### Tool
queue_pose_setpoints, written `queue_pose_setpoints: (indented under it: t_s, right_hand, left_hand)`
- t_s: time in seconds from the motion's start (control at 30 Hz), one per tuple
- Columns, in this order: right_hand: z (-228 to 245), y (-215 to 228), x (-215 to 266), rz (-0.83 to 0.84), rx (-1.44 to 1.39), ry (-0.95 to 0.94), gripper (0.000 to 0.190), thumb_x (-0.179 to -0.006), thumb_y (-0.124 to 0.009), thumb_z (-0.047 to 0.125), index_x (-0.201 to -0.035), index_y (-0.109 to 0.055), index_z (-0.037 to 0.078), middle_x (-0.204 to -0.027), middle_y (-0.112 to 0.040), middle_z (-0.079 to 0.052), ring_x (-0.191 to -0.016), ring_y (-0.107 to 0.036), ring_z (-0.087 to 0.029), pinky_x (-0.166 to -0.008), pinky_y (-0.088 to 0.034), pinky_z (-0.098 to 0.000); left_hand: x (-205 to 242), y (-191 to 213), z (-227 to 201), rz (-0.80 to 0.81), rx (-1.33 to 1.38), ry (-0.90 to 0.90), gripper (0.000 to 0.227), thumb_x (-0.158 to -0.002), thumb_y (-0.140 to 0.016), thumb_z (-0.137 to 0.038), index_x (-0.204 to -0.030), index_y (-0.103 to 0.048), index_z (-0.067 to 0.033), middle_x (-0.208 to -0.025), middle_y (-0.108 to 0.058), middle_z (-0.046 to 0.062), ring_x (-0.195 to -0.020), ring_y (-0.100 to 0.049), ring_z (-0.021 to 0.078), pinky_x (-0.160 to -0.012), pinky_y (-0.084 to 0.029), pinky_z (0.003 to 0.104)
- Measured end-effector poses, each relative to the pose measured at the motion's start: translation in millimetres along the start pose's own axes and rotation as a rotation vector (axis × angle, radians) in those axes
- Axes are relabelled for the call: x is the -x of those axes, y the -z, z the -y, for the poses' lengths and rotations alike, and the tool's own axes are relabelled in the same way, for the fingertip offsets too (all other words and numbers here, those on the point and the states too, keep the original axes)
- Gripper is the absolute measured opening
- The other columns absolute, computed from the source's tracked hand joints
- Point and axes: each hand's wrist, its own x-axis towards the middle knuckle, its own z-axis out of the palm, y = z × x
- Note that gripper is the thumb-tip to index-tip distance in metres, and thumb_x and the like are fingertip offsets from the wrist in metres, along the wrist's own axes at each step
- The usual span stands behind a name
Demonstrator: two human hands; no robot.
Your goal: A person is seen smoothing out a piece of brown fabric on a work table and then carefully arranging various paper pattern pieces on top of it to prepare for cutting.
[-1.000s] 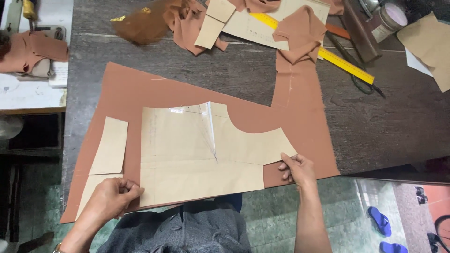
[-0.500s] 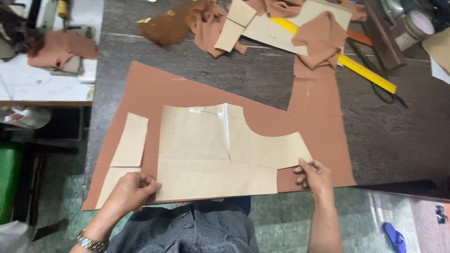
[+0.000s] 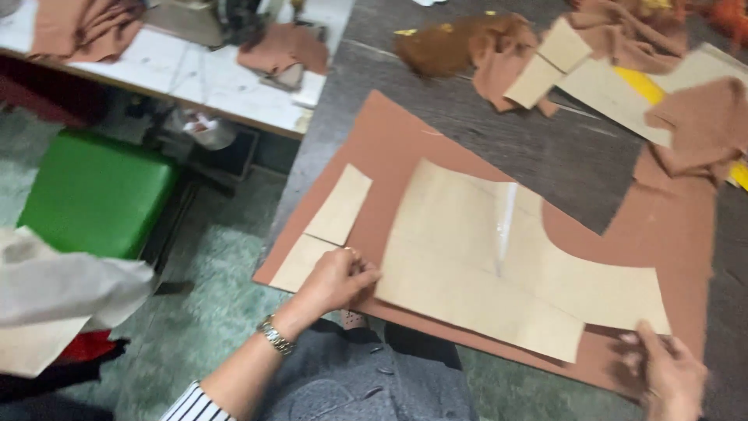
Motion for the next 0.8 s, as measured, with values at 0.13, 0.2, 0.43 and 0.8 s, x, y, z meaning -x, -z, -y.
queue_pose_setpoints:
  t_s: [0.13, 0.2, 0.43, 0.8]
  right_hand:
    - [-9, 5, -35, -0.195, 0.201, 0.248, 0.032, -0.115, -0.075, 0.025, -0.115, -0.062, -0.005, -0.081, -0.066, -0.023, -0.059, -0.062, -0.020, -0.047, -0.050, -0.0348]
    - [16, -6, -30, -0.197, 0.202, 0.326, 0.027, -0.118, -0.074, 0.021, -0.117, -0.061, -0.003, -0.080, -0.064, -0.020, -0.053, -0.057, -0.020, -0.044, -0.046, -0.0355]
    - [140, -76, 23, 0.209, 0.055, 0.314, 0.017, -0.108, -0.065, 0.023, -0.111, -0.063, 0.006, -0.078, -0.059, -0.008, -0.053, -0.049, -0.013, -0.047, -0.040, -0.0288]
    - [222, -170, 179, 0.642, 0.045, 0.264, 0.016, -0.095, -0.062, 0.013, -0.094, -0.069, -0.001, -0.070, -0.061, -0.010, -0.051, -0.045, -0.015, -0.047, -0.036, -0.0268]
  left_hand:
    - [12, 24, -10, -0.129, 0.084, 0.081, 0.019, -0.083, -0.066, -0.038, -0.080, -0.072, -0.0198, -0.073, -0.075, -0.006, -0.066, -0.067, 0.0073, -0.065, -0.050, 0.026]
    - [12, 40, 12, -0.254, 0.085, 0.129, 0.018, -0.083, -0.065, -0.034, -0.080, -0.073, -0.0187, -0.076, -0.075, -0.005, -0.070, -0.067, 0.0084, -0.066, -0.049, 0.027]
    - [48, 90, 47, -0.569, 0.216, 0.348, 0.014, -0.085, -0.069, -0.027, -0.080, -0.073, -0.0146, -0.067, -0.065, -0.005, -0.061, -0.052, 0.0057, -0.059, -0.040, 0.026]
    - [42, 115, 79, -0.382, 0.127, 0.298, 0.018, -0.088, -0.067, -0.028, -0.081, -0.071, -0.0127, -0.065, -0.063, -0.003, -0.059, -0.052, 0.0082, -0.057, -0.039, 0.030]
